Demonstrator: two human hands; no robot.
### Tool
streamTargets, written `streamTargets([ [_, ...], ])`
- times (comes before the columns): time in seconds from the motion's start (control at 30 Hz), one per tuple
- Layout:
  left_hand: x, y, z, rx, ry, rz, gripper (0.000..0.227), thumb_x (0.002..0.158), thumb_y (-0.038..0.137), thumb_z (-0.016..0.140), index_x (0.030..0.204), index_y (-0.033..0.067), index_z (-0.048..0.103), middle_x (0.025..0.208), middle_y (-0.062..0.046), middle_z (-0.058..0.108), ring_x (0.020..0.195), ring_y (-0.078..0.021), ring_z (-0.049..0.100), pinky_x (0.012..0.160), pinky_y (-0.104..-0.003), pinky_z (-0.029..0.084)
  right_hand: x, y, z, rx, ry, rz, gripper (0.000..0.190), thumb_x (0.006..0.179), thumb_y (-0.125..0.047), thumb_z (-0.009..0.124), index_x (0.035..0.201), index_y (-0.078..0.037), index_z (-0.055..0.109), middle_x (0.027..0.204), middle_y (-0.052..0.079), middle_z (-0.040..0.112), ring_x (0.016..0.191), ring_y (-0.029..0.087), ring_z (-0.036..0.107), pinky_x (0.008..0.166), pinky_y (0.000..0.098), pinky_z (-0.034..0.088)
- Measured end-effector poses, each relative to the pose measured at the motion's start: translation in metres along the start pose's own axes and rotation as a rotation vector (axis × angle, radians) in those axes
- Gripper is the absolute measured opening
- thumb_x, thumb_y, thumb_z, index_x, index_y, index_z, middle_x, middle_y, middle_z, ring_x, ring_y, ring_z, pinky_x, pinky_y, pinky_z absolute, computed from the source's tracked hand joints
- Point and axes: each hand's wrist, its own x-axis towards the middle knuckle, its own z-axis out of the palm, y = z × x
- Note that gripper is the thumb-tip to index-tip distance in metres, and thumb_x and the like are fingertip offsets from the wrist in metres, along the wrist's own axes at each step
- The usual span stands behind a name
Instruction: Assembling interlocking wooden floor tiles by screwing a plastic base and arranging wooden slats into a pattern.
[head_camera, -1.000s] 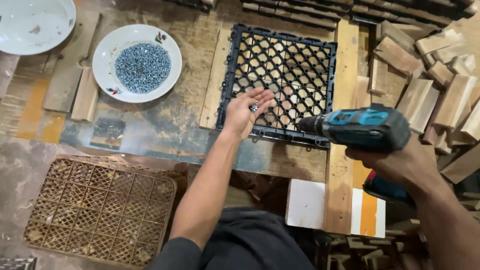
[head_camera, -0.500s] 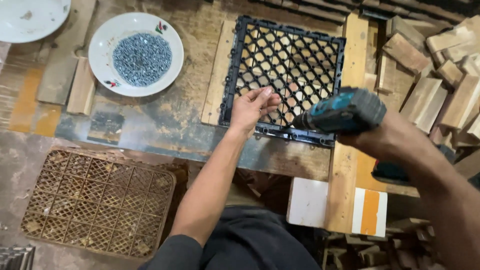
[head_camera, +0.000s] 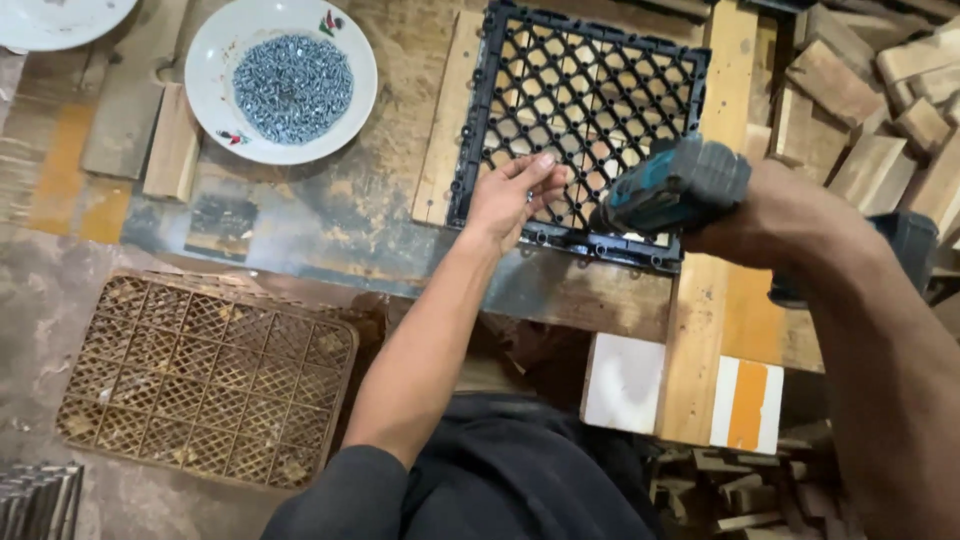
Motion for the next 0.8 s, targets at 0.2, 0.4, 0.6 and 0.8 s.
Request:
streamTargets([
  [0.2,-0.02,0.002,0.006,-0.04,0.051,0.023,0.027,0.095,0.006,0.068,0.117,-0.0094,0.066,0.1,-0.021,0.076,0.089,-0.0223,0.074,0.083,-0.03,0.064,-0.043,-0.014,0.018,0.042,0.08,0.084,0.033,0.098,-0.036,0.067,0.129,-0.024,0.063,0.105,0.012,0.072,0.084,0.027,0.069,0.071,0.0419,0.062],
  [0.4,-0.076,0.017,0.013,-0.065,0.072,-0.109,0.018,0.099,0.013,0.069,0.106,-0.004,0.072,0.093,-0.014,0.073,0.079,-0.0189,0.072,0.069,-0.027,0.066,-0.074,0.017,0.054,0.625,0.299,0.039,0.075,0.079,0.004,0.077,0.147,-0.013,0.05,0.127,0.012,0.07,0.105,0.027,0.072,0.091,0.0397,0.058],
  [0.6,-0.042,-0.03,0.006,-0.24,-0.065,-0.12,0.02,0.091,0.02,0.075,0.1,0.0029,0.071,0.084,-0.005,0.069,0.08,-0.0125,0.068,0.08,-0.026,0.065,-0.05,0.073,0.106,0.761,0.589,-0.328,0.061,0.068,-0.015,0.086,0.124,-0.006,0.061,0.12,0.011,0.069,0.111,0.026,0.068,0.1,0.0387,0.052],
  [0.8,-0.053,-0.02,0.016,-0.272,0.005,-0.174,0.028,0.08,0.022,0.082,0.095,0.0015,0.071,0.088,-0.007,0.069,0.079,-0.0133,0.068,0.074,-0.024,0.065,-0.045,0.073,0.108,0.73,0.594,-0.393,0.047,0.074,-0.017,0.084,0.118,-0.005,0.07,0.116,0.011,0.074,0.102,0.025,0.072,0.092,0.041,0.058],
])
